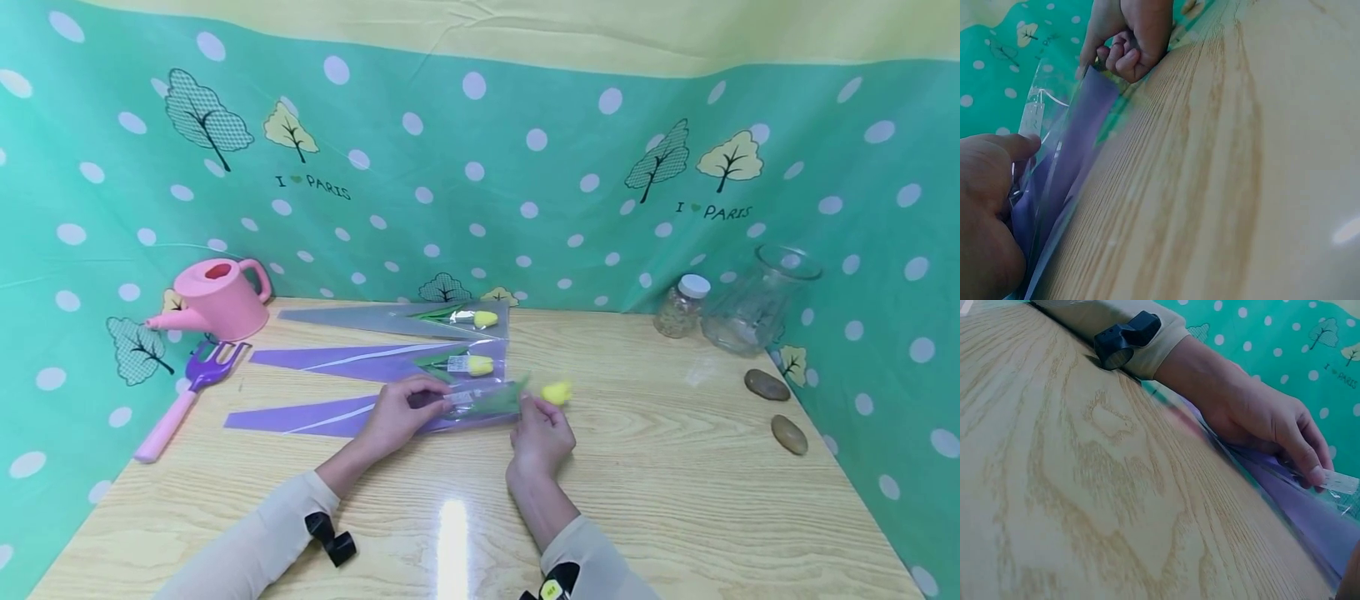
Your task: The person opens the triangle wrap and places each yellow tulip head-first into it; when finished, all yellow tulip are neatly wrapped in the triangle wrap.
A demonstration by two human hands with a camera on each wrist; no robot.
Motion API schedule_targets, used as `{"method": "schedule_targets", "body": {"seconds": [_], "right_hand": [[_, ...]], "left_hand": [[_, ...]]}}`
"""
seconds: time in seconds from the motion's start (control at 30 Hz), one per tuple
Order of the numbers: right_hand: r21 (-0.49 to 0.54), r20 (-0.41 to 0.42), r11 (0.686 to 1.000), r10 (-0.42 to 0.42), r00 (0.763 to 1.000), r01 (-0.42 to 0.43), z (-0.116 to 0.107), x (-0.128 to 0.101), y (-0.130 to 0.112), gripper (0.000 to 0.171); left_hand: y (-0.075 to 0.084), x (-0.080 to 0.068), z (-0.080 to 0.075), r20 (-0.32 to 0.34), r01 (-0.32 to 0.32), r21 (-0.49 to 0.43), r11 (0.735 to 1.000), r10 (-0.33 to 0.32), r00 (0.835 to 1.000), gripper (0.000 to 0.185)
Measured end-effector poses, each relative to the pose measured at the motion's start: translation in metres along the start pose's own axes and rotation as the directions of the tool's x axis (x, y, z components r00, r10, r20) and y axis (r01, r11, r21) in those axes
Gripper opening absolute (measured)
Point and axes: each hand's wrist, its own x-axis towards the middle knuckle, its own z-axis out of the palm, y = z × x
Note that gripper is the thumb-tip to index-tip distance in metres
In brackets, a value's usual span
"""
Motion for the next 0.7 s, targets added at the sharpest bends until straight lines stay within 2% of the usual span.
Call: {"method": "schedule_targets", "body": {"seconds": [0.1,0.23,0.37,0.5,0.6,0.63,0.7], "right_hand": [[-0.004,-0.004,1.000,-0.011,1.000,0.011,0.000,0.000,0.000,0.018],[-0.020,0.004,0.999,-0.026,1.000,0.027,-0.008,0.002,-0.006,0.024],[-0.024,0.034,0.999,-0.045,0.998,0.046,-0.023,0.013,-0.028,0.034],[-0.058,0.099,0.990,-0.121,0.988,0.127,-0.038,0.039,-0.057,0.030],[-0.182,0.214,0.955,-0.192,0.958,0.232,-0.051,0.060,-0.075,0.022],[-0.245,0.275,0.932,-0.199,0.941,0.269,-0.057,0.067,-0.080,0.022],[-0.376,0.424,0.857,-0.179,0.888,0.352,-0.068,0.079,-0.088,0.026]], "left_hand": [[-0.002,0.000,0.000,0.001,0.003,0.002,1.000,-0.003,1.000,0.016],[-0.003,0.000,-0.001,0.015,0.022,-0.001,1.000,-0.022,1.000,0.016],[-0.001,-0.001,-0.001,0.021,0.027,-0.001,1.000,-0.027,0.999,0.016],[-0.001,-0.001,0.000,0.016,0.013,0.006,1.000,-0.013,1.000,0.016],[-0.002,-0.001,0.000,0.021,0.011,0.006,1.000,-0.012,1.000,0.016],[-0.002,0.000,0.000,0.023,0.011,0.005,1.000,-0.011,1.000,0.016],[-0.003,0.000,0.000,0.028,0.017,0.001,1.000,-0.017,0.999,0.015]]}}
